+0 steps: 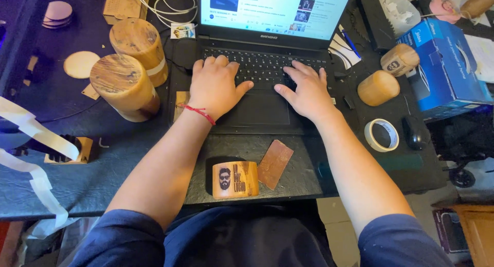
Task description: A person is sanding the surface of a laser-engraved wooden cup using sandpaper at a workstation. They rotate the cup to sand different areas, inspect the finish, and occasionally use a laptop on the desk.
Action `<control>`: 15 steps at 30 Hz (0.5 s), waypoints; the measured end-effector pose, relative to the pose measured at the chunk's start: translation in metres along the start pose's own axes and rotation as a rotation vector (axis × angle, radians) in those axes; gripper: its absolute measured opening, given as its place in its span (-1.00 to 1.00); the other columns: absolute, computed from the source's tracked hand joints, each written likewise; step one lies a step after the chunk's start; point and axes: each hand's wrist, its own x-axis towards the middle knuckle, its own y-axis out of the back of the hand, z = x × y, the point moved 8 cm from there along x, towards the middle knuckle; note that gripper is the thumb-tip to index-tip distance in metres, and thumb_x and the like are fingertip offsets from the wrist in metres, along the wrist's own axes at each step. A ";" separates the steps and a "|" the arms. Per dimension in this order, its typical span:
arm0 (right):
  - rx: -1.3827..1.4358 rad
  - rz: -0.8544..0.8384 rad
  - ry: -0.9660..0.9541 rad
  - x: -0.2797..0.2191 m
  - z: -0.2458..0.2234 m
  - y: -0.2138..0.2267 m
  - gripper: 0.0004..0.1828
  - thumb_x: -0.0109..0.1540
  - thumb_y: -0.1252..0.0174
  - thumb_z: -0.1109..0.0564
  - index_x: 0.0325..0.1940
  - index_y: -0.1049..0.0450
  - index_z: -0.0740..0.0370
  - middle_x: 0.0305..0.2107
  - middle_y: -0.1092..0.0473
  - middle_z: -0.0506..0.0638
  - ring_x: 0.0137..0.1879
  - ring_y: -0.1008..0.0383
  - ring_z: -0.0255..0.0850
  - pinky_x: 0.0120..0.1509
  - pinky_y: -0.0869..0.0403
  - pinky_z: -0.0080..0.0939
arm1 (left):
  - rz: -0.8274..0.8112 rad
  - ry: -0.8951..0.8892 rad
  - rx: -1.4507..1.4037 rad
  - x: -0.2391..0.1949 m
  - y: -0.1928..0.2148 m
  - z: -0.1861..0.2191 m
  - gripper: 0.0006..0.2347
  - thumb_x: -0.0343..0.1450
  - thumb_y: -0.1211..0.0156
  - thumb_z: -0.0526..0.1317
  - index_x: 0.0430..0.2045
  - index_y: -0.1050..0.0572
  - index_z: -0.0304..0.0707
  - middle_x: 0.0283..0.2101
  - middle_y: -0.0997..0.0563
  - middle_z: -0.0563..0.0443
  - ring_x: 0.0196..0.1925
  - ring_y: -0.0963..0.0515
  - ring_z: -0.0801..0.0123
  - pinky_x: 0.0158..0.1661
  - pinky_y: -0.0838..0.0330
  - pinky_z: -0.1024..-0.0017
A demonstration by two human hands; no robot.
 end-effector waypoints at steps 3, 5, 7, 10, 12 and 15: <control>0.010 0.023 0.013 0.002 0.001 0.001 -0.38 0.36 -0.02 -0.21 0.38 -0.30 0.19 0.36 -0.14 0.28 0.50 -0.05 0.16 0.49 0.34 0.46 | -0.010 0.011 -0.005 0.002 0.002 0.000 -0.53 0.45 -0.05 0.19 0.07 -0.52 -0.13 0.02 -0.55 -0.09 0.15 -0.46 0.16 0.24 -0.07 0.00; 0.015 0.032 0.017 0.004 0.002 0.000 -0.38 0.35 -0.03 -0.22 0.38 -0.31 0.18 0.36 -0.13 0.28 0.50 -0.04 0.16 0.49 0.34 0.46 | -0.028 0.022 -0.011 0.001 0.004 0.000 -0.52 0.46 -0.03 0.20 0.08 -0.52 -0.13 0.04 -0.55 -0.10 0.17 -0.45 0.16 0.25 -0.04 0.00; 0.002 0.018 0.019 0.006 0.001 -0.003 -0.39 0.37 0.04 -0.25 0.38 -0.30 0.13 0.38 -0.10 0.25 0.51 -0.01 0.18 0.48 0.32 0.49 | -0.047 0.015 -0.022 -0.001 0.007 0.001 -0.54 0.47 -0.03 0.17 0.09 -0.50 -0.14 0.04 -0.54 -0.09 0.18 -0.44 0.16 0.26 -0.03 0.00; 0.000 0.025 -0.006 0.012 0.000 -0.002 -0.42 0.37 0.04 -0.27 0.33 -0.36 0.11 0.39 -0.09 0.23 0.52 0.02 0.16 0.47 0.37 0.48 | -0.040 0.032 -0.027 0.000 0.004 0.000 -0.53 0.45 -0.03 0.19 0.07 -0.52 -0.12 0.04 -0.55 -0.07 0.18 -0.44 0.17 0.26 -0.02 -0.01; -0.010 0.010 0.015 0.011 -0.012 -0.001 -0.41 0.36 0.04 -0.28 0.34 -0.35 0.10 0.41 -0.06 0.24 0.53 0.06 0.19 0.47 0.38 0.50 | -0.018 0.033 -0.007 0.001 0.003 -0.001 -0.53 0.45 -0.04 0.19 0.07 -0.52 -0.12 0.04 -0.55 -0.07 0.18 -0.44 0.17 0.27 -0.02 0.00; -0.019 0.005 0.030 0.008 -0.018 0.002 -0.42 0.36 0.05 -0.28 0.32 -0.37 0.08 0.42 -0.03 0.25 0.54 0.09 0.22 0.47 0.39 0.52 | -0.010 0.024 0.007 0.002 0.000 0.000 -0.52 0.45 -0.02 0.22 0.07 -0.52 -0.10 0.03 -0.53 -0.05 0.17 -0.43 0.18 0.26 -0.03 0.01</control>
